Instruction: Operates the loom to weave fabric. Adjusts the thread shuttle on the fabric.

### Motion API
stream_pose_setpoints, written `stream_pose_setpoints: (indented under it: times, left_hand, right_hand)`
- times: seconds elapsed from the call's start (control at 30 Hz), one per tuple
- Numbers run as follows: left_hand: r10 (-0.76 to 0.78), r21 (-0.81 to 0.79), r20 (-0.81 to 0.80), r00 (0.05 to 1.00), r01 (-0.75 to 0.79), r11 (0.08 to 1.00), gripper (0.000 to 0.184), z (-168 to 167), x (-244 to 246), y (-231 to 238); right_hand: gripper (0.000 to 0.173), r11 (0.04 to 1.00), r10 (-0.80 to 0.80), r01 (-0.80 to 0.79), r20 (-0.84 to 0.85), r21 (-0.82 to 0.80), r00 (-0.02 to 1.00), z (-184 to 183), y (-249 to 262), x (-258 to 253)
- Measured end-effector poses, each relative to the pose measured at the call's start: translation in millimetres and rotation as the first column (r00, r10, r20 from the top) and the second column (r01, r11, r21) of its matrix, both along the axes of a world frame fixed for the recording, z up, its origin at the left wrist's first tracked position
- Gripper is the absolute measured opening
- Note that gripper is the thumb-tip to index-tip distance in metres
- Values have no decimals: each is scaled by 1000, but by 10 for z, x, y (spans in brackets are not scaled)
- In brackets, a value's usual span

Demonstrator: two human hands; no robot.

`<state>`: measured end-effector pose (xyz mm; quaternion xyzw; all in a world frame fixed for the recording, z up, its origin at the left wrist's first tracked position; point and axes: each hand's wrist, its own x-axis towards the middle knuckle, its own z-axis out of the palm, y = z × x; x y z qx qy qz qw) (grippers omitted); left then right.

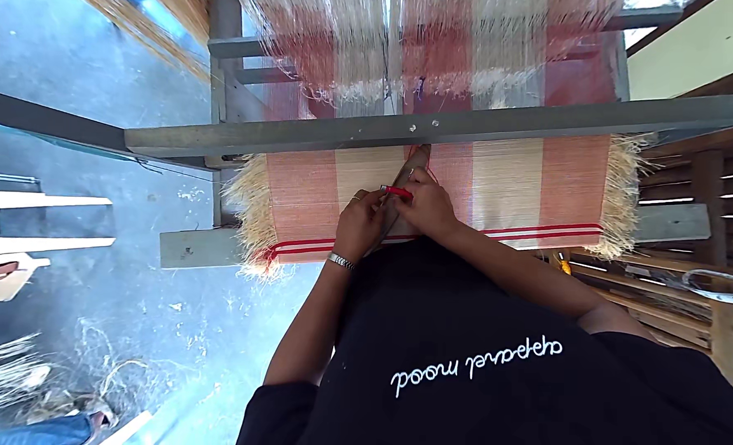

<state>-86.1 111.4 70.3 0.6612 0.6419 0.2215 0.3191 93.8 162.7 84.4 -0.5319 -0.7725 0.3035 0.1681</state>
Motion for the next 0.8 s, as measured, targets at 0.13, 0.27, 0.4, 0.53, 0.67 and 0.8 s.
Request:
stream_pose_setpoints:
  times: [0.13, 0.27, 0.4, 0.53, 0.67, 0.8]
  left_hand:
    - [-6, 5, -6, 1000, 6, 1000, 28, -4, -3, 1]
    - [-6, 9, -2, 1000, 6, 1000, 29, 11, 0, 2]
    - [-5, -2, 3, 1000, 5, 1000, 29, 10, 0, -3]
    - [-11, 4, -2, 1000, 11, 1000, 29, 12, -1, 1]
    - [-7, -2, -9, 1000, 7, 1000, 27, 9, 3, 1]
    - [-5, -1, -15, 1000, 5, 1000, 25, 3, 3, -6]
  right_hand:
    - [23, 1000, 2, -2, 1, -1, 1000, -14, 1, -14]
    - [21, 1000, -1, 1, -9, 26, 1000, -37, -7, -17]
    - [23, 1000, 0, 0, 1, 28, 1000, -42, -8, -17]
    - [23, 999, 2, -2, 1, 36, 1000, -41, -6, -19]
    - [22, 1000, 12, -12, 6, 28, 1000, -37, -12, -23]
    - [23, 1000, 24, -24, 7, 20, 1000, -26, -7, -28]
